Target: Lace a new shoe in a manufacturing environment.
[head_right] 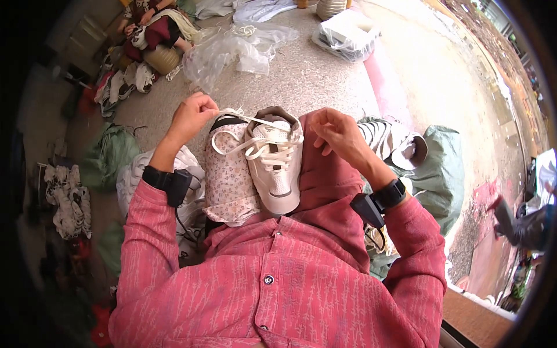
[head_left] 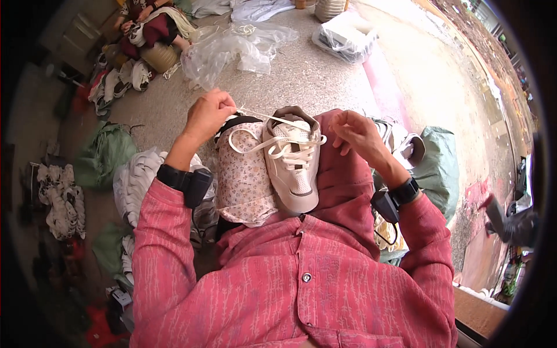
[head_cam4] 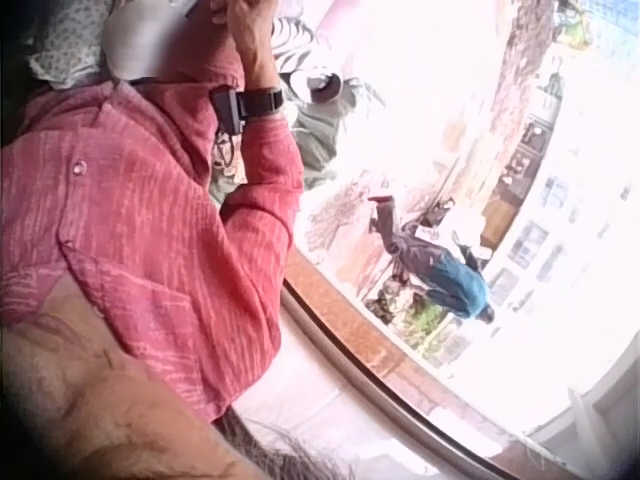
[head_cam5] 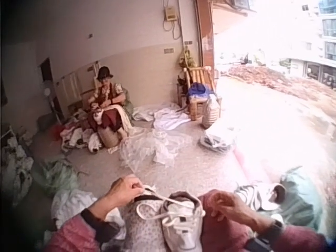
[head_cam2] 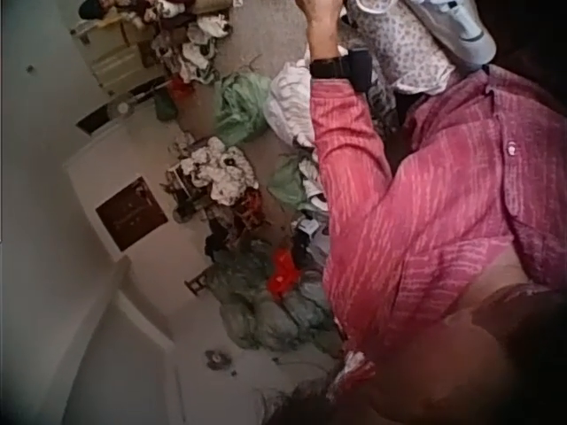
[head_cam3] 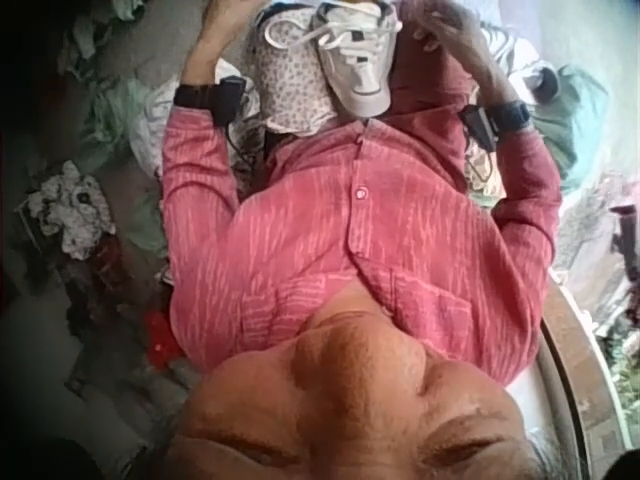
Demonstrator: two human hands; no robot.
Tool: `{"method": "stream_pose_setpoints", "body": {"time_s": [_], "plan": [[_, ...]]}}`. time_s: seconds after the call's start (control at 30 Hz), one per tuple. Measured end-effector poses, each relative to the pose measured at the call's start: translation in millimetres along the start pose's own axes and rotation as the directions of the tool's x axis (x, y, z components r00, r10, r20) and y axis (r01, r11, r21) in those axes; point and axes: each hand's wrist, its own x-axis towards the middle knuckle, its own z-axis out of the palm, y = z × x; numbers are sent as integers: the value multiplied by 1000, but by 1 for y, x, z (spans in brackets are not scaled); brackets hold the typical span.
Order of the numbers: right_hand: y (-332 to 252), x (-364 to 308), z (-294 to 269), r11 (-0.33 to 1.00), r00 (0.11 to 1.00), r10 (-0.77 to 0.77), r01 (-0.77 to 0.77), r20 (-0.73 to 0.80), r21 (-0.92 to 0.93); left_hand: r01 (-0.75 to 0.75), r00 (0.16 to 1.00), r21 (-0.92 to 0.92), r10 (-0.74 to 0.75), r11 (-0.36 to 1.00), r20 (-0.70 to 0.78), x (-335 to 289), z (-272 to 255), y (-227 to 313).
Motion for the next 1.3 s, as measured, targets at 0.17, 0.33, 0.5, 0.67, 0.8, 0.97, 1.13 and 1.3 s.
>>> {"method": "stream_pose_setpoints", "body": {"time_s": [0.17,0.33,0.5,0.67,0.8,0.97,1.13,1.3], "plan": [[-3,3,-4,937,959,-241,270,150,-219,-42,998,-223,32,974,-47,-30,25,11],[-6,25,0,562,702,-582,712,410,-420,79,997,-462,-62,883,52,-75,30,30],[-9,28,4,706,831,-411,551,376,-445,-60,998,-331,62,942,-4,-96,30,40],[-4,24,4,959,970,-188,216,157,-185,-390,919,-219,364,895,-151,-74,39,62],[11,22,2,972,986,-102,127,135,-195,-539,838,-29,533,841,-115,-52,56,84],[27,18,1,941,943,-324,330,76,-80,-515,849,-39,516,856,111,-39,63,92],[19,10,1,950,951,-306,302,38,84,-541,787,-31,518,841,336,-39,52,100],[9,6,-1,986,985,-149,141,82,92,-546,766,-16,507,838,396,-32,54,118]]}}
